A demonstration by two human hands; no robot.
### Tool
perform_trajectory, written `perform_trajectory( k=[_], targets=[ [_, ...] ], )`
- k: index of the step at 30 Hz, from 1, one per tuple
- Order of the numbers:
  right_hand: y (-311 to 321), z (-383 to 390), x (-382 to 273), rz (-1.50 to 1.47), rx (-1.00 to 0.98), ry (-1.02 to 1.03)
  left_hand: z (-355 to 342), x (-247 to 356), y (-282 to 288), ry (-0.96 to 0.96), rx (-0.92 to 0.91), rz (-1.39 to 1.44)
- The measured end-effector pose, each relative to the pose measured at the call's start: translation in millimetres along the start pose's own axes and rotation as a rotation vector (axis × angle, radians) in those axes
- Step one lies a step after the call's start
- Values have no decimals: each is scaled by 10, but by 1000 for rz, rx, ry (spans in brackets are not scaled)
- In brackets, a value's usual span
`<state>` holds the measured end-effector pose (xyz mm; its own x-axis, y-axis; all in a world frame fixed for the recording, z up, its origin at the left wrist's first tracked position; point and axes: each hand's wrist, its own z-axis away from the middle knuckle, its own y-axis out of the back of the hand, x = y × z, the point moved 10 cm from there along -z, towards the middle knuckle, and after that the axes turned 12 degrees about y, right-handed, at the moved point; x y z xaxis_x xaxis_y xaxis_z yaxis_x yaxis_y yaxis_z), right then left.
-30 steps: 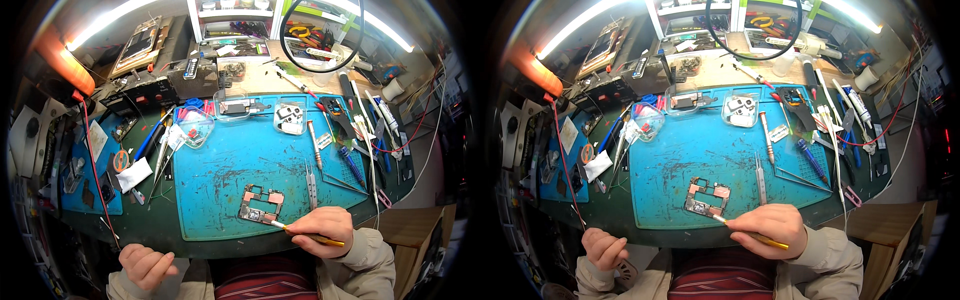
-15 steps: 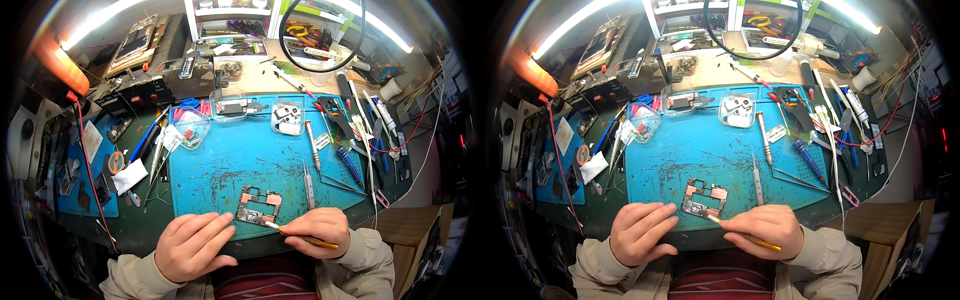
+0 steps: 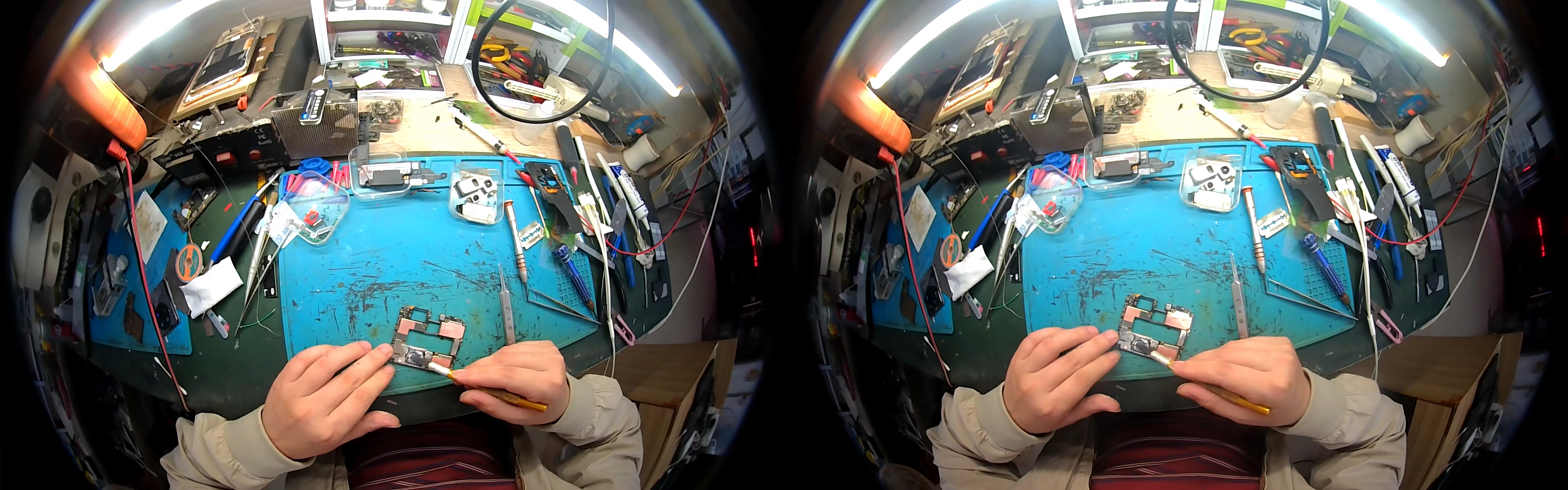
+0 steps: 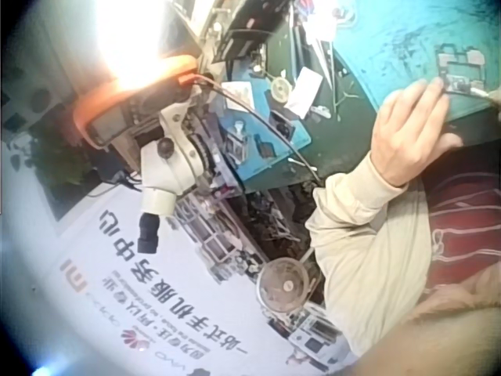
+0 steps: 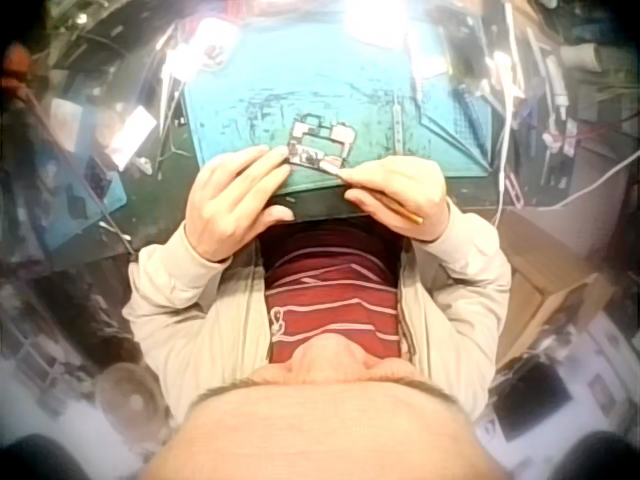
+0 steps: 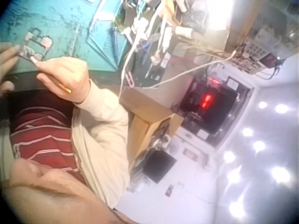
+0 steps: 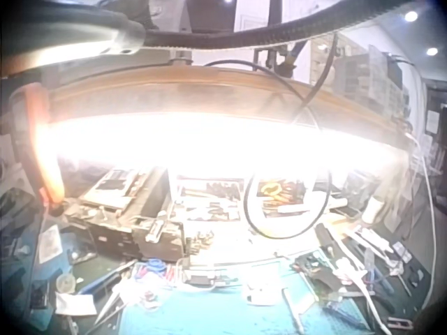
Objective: The person works on a small electronic circuit board, using tweezers to remove a component and a brush to clean the surface. They then apply a liquid from a bottle onto the board and continue cleaning with the brush.
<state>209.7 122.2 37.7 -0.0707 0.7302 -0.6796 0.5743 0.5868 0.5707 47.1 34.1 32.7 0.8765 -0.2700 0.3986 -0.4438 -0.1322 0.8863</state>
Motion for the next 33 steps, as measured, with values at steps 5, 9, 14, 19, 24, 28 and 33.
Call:
perform_trajectory(
  k=[5, 9, 14, 19, 24, 28, 33],
  targets=[
    [26, 15, 13, -20, 43, 7, -2, -1, -4, -7, 0, -4],
    [62, 34, -1, -15, 15, -9, -16, 1, 16, 16, -16, 7],
    [36, 38, -13, 1, 14, 14, -19, 4, 10, 13, -13, 7],
    [-4, -12, -33, 18, -14, 32, -14, -6, 14, 18, -12, 12],
    [12, 4, -16, 21, 7, 19, -10, -4, 13, 17, -8, 10],
    [18, 33, -21, 35, -23, 10, -13, 2, 14, 12, -3, 7],
    [1, -31, -24, 41, -16, 6, -10, 1, 17, 17, -2, 16]
  ],
)
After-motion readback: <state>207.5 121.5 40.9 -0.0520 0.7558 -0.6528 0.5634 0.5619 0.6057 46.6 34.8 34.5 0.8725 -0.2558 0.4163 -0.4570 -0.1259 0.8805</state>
